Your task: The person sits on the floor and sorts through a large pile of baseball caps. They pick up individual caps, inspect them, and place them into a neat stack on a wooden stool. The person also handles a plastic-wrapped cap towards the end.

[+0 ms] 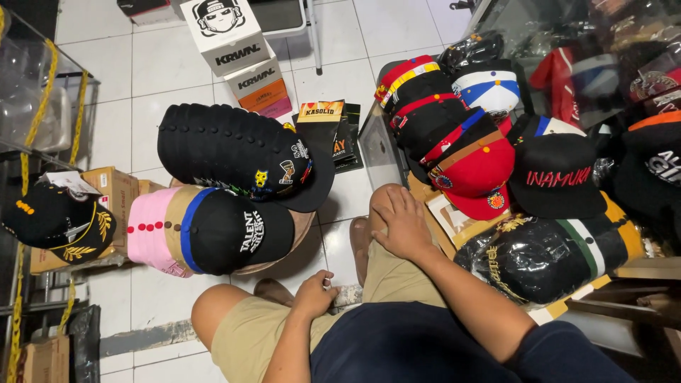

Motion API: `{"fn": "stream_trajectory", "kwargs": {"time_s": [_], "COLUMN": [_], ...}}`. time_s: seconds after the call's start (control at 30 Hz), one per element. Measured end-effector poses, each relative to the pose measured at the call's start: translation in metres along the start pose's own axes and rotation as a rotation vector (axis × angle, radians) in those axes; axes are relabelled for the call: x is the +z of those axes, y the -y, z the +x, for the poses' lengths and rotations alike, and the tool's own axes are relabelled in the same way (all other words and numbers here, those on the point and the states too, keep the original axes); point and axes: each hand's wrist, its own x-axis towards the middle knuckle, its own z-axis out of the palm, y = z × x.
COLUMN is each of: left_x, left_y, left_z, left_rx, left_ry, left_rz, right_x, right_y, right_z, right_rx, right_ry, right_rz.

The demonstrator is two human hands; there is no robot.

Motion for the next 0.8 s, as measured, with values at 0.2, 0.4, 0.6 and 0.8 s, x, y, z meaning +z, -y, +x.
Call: {"fn": "stream_trajectory", "kwargs": {"time_s": [0.2, 0.4, 0.6, 0.8], "left_x": [-0.020, -0.052, -0.073, -0.086], "left_y": [-0.005, 0.024, 0.039, 0.028], "left_z": [-0.023, -0.064, -0.084, -0.084], "left_rx": [0.036, -0.125, -0.253, -0.283], "left_ry": [-0.079, -0.409, -0.735, -0.607], "left_rz": [0.030, 0.501, 0.611, 0.684], "right_x": [-0.017, -0.036, -0.019, -0.021], "right_y": [0.006, 0.012, 0.005, 0.012], "right_z": [-0.006, -0.016, 0.009, 0.028], "right_rx": [-0.015, -0.116, -0.049, -0.095], "right_ry": [0.020, -0.016, 0.010, 0.009], "right_rz": [0.003, 0.082, 0.077, 0.079]}}
